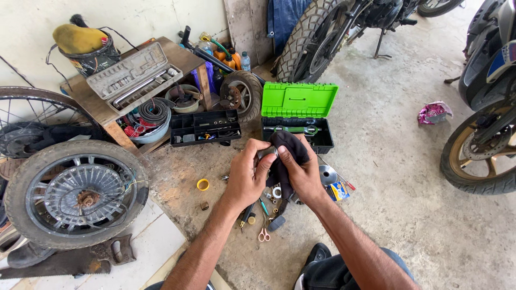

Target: The person handles various motorcycle parts and tools spread on a floor, picking up and cleaning a metallic component with a black cloth. They use pliers to manipulate small parts and sort items within two toolboxes.

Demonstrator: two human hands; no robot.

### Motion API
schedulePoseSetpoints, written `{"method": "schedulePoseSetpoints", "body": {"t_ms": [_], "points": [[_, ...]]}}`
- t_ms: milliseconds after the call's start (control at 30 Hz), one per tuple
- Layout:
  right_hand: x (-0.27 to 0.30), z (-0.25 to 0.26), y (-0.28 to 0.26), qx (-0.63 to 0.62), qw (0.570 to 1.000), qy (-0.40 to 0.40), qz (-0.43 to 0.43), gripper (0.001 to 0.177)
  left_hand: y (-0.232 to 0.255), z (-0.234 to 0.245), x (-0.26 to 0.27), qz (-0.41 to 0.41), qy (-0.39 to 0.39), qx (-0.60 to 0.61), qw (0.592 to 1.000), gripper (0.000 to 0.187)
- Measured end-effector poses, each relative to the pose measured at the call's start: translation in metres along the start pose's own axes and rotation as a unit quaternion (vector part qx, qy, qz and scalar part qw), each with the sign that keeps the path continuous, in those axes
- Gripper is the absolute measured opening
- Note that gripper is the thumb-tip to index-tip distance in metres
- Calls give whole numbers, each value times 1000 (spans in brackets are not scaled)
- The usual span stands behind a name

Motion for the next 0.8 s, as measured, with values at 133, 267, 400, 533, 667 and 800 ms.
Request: {"method": "schedulePoseSetpoints", "body": {"t_ms": [133,267,400,533,667,800], "points": [[-2,-13,21,-88,995,23,-42,25,19,13,7,-101,23,-106,989,23],[-6,-30,49,-171,975,33,-136,24,9,8,18,-67,-40,-160,984,25],[-8,-43,56,-218,948,17,-230,28,8,22,17,-52,2,-132,990,28],[-15,-37,55,-251,927,67,-272,32,-1,42,21,-21,64,-49,997,31],[-18,-30,54,-320,905,39,-279,38,-10,55,28,-36,99,64,992,31],[-14,-9,52,-305,911,29,-275,36,-15,60,31,-1,96,17,995,39]]}}
Point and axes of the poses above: each hand's wrist, its own x-axis away from the middle knuckle, its own z-axis out of the back of the hand, y = z × x, the point moved 9 cm from there along -x, towards the middle knuckle, and after that the axes turned 14 degrees about -y, right-handed, at the moved point
